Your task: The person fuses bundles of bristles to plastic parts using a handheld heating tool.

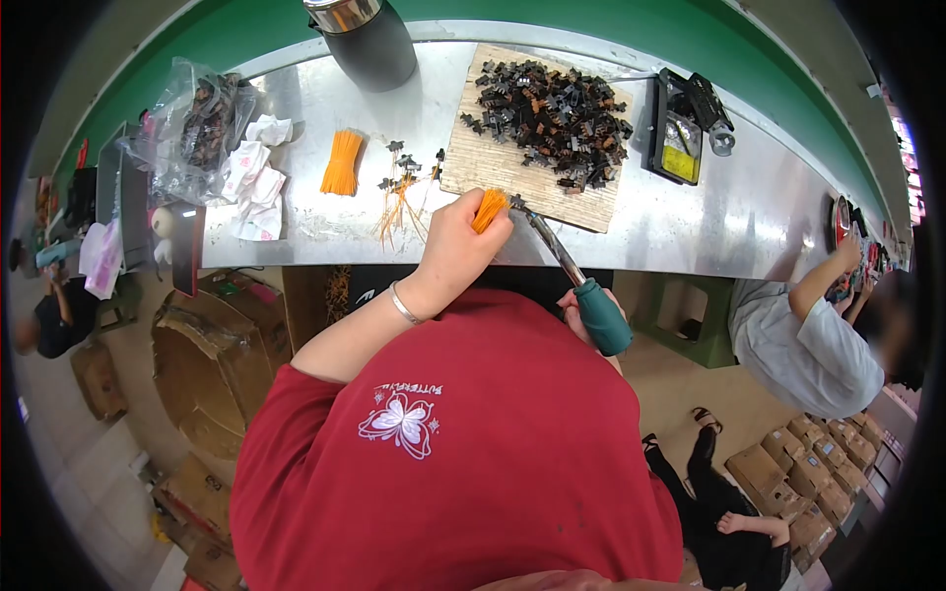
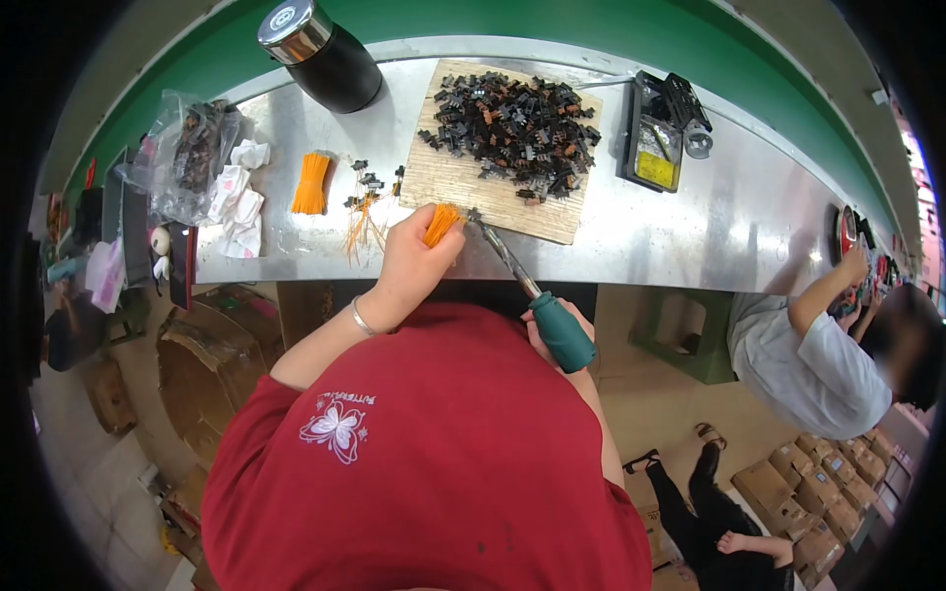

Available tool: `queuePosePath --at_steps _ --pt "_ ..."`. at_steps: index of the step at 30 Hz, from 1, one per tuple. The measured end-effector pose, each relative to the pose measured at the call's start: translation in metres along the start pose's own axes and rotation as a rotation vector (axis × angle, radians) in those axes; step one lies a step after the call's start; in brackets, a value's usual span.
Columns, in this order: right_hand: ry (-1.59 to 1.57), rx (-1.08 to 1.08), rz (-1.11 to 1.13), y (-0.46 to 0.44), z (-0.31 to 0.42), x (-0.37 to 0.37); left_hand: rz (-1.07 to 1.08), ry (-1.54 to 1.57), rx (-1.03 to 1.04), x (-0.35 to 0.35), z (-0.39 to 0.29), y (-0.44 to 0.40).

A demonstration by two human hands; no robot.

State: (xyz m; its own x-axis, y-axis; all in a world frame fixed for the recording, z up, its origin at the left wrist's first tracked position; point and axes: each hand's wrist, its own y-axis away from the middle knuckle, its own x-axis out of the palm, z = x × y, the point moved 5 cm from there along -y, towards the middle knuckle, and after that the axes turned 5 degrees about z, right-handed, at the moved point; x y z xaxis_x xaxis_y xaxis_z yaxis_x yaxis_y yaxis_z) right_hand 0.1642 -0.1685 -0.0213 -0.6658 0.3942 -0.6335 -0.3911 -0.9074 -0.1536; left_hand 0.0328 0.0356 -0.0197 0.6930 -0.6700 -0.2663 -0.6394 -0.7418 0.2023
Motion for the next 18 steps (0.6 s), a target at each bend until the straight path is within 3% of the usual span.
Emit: queuePosePath --at_steps 7,10,12,18 --pt "0.081 -0.022 0.039 -0.001 0.000 0.000 0.013 -0.011 0.016 0.003 -0.003 0.000" --pt "-0.041 -0.050 0.011 0.000 -0.003 0.000 0.017 -0.028 0.027 0.004 -0.002 0.000" --pt "-0.183 0.051 -0.011 0.001 -0.006 0.001 0.011 -0.039 0.036 0.004 -0.004 0.000" --pt "-0.075 -0.037 0.014 0.000 -0.007 0.001 -0.017 -0.022 0.024 0.004 -0.009 0.000"
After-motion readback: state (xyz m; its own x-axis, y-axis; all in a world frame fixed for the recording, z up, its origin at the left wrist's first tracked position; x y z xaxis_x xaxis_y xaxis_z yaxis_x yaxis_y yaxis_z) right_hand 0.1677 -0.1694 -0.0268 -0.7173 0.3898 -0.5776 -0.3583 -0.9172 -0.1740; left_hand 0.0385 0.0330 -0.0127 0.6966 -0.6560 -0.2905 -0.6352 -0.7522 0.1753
